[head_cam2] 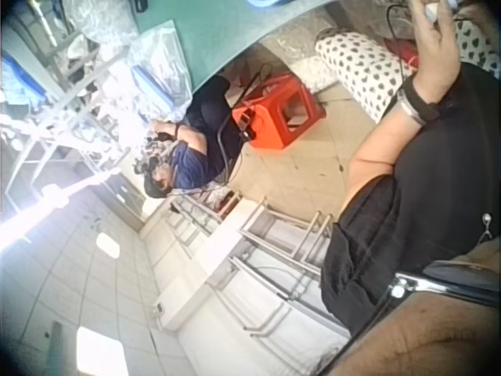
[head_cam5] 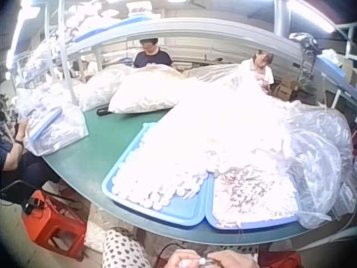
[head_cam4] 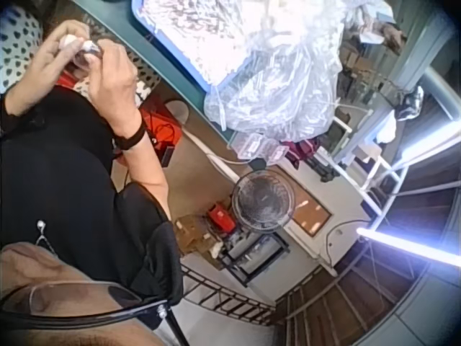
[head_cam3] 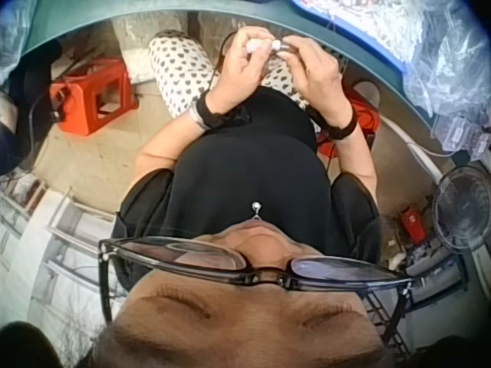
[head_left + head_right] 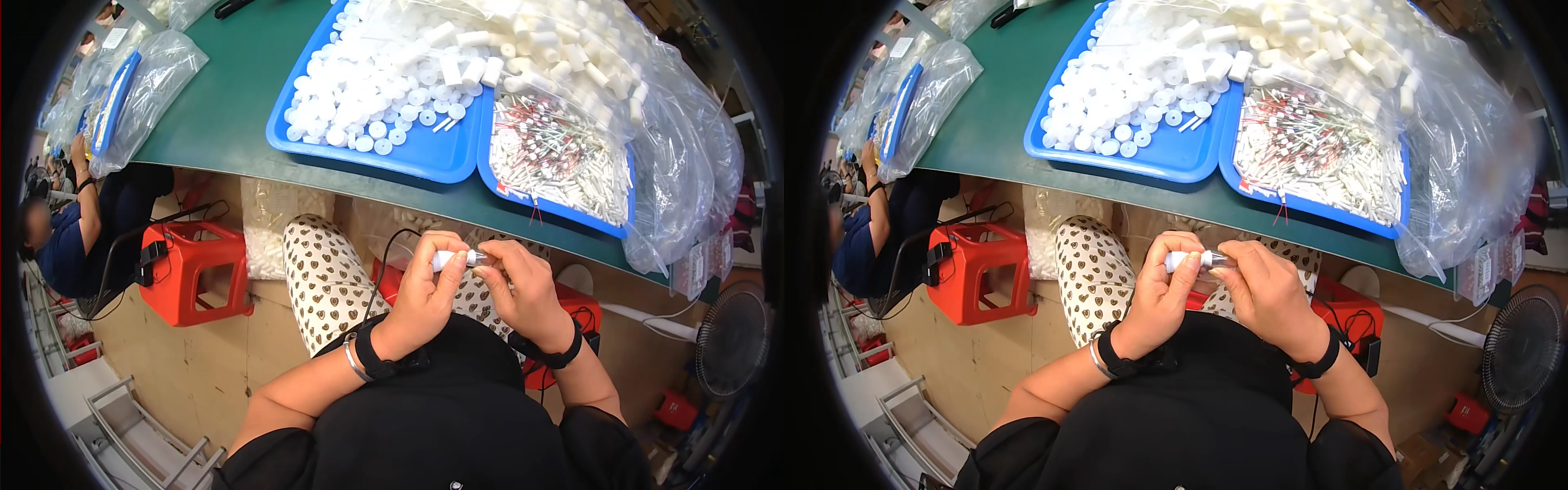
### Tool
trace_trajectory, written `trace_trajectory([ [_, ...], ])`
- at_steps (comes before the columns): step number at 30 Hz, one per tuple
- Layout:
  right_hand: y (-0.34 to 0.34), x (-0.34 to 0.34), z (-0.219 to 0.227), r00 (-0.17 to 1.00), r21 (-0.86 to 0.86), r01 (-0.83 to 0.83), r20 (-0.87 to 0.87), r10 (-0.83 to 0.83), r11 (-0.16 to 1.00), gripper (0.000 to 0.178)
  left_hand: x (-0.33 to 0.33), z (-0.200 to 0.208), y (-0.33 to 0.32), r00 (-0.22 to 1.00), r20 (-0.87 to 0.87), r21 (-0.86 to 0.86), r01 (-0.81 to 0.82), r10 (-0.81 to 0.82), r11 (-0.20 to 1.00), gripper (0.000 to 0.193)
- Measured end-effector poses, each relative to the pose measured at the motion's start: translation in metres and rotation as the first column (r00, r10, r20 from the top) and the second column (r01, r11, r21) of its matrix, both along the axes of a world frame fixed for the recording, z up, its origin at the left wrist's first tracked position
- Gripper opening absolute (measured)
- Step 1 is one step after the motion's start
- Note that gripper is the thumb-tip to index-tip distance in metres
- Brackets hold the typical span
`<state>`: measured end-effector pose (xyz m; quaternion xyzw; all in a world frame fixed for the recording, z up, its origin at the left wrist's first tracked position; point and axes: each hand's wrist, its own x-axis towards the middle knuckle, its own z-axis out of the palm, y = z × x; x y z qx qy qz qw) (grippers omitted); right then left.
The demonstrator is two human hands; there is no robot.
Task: The person sits at a green table and repeatedly picks up small white plastic caps and thin metal rods. They insert the rods into the caps and place the assembled units into a blue tray. The process is repetitive and involves handling small parts by hand.
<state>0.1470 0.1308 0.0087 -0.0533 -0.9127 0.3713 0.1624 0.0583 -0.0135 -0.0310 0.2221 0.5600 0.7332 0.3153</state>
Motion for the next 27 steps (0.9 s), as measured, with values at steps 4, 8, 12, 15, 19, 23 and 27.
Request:
trace_trajectory([
  [4,0.002,0.004,-0.002,0.998,-0.016,-0.029,0.061,0.03,0.999,0.024,-0.004,-0.003,-0.006,0.99,0.089,-0.051,0.112,-0.107,0.992,0.019],
  [8,-0.001,0.003,-0.005,0.992,-0.002,-0.12,0.022,0.12,0.993,0.024,-0.001,-0.003,0.001,0.983,-0.037,0.054,0.183,-0.181,0.982,0.034],
  [12,-0.004,0.001,-0.008,0.988,-0.065,-0.152,-0.013,0.151,0.986,0.025,-0.003,-0.005,0.002,0.938,0.109,0.168,0.31,-0.33,0.936,0.041],
  [15,-0.007,0.001,-0.019,0.992,-0.061,-0.128,-0.023,0.127,0.99,0.027,-0.007,-0.006,0.002,0.933,0.126,0.173,0.314,-0.338,0.933,0.042],
  [19,-0.014,-0.006,-0.025,0.997,-0.065,-0.083,-0.006,0.083,0.994,0.033,-0.015,-0.003,0.003,0.852,0.393,0.227,0.274,-0.345,0.935,0.051],
  [23,-0.016,-0.01,-0.024,0.997,0.057,-0.05,-0.047,0.053,0.997,0.038,-0.022,0.0,-0.001,0.675,0.638,0.32,0.204,-0.37,0.925,0.058],
  [27,-0.015,-0.013,-0.025,0.996,0.158,-0.047,-0.063,0.058,0.986,0.03,-0.023,-0.009,-0.007,0.572,0.714,0.369,0.183,-0.404,0.911,0.057],
])
